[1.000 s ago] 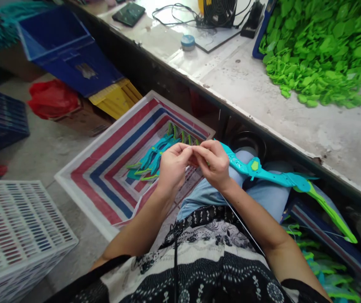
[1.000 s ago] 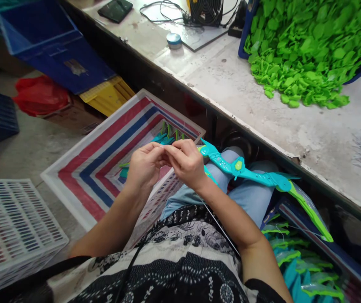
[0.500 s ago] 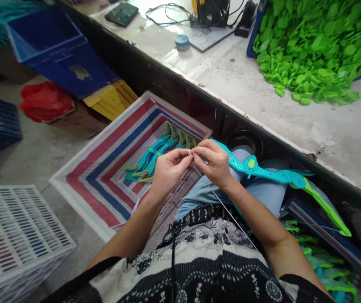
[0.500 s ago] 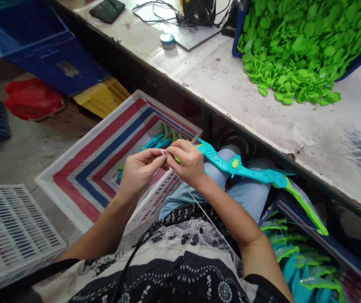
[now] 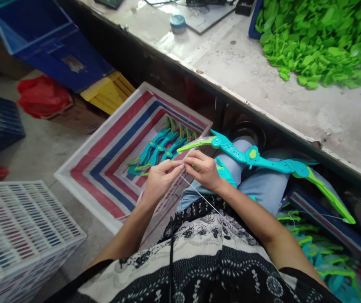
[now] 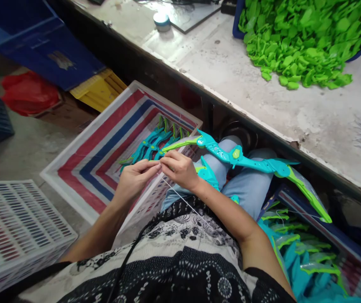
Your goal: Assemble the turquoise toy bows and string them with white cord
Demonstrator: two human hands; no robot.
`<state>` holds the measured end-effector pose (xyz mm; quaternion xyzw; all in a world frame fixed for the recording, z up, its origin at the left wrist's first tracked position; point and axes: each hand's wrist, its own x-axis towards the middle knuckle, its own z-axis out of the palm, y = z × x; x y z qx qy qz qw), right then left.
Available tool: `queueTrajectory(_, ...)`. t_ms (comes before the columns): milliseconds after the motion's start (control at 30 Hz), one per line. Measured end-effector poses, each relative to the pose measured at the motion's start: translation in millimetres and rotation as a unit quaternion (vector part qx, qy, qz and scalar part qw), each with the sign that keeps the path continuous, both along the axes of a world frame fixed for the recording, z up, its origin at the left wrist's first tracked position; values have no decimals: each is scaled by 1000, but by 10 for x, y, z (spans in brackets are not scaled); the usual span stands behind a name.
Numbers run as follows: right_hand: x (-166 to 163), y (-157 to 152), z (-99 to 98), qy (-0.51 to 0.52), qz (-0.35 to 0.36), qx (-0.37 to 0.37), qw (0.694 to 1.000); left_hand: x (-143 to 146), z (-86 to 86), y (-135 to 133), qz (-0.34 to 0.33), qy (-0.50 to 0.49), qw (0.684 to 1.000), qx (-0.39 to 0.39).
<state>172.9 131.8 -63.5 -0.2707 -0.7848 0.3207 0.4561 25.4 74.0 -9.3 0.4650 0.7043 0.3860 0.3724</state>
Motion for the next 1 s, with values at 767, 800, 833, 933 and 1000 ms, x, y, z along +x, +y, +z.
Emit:
queueTrajectory(767,16,-32,-142,8,70,-103,992,3,13,-70,2,5,999,-50)
queueTrajectory(800,4,-19,-139,7,73,-111,991,-7,11,-69,-3,10,999,-50)
queueTrajectory(833,-19,-15,-134,0,72,-119,990,-18,3,-72,-9,21,998,-50)
queueTrajectory(933,-134,-61,-116,-51,17,-142,988,-55,-49,-120,-28,95,994,-50)
queueTrajectory(1000,-193,-114,-114,-99,-40,-156,982,-114,-104,-179,-39,155,986,-47)
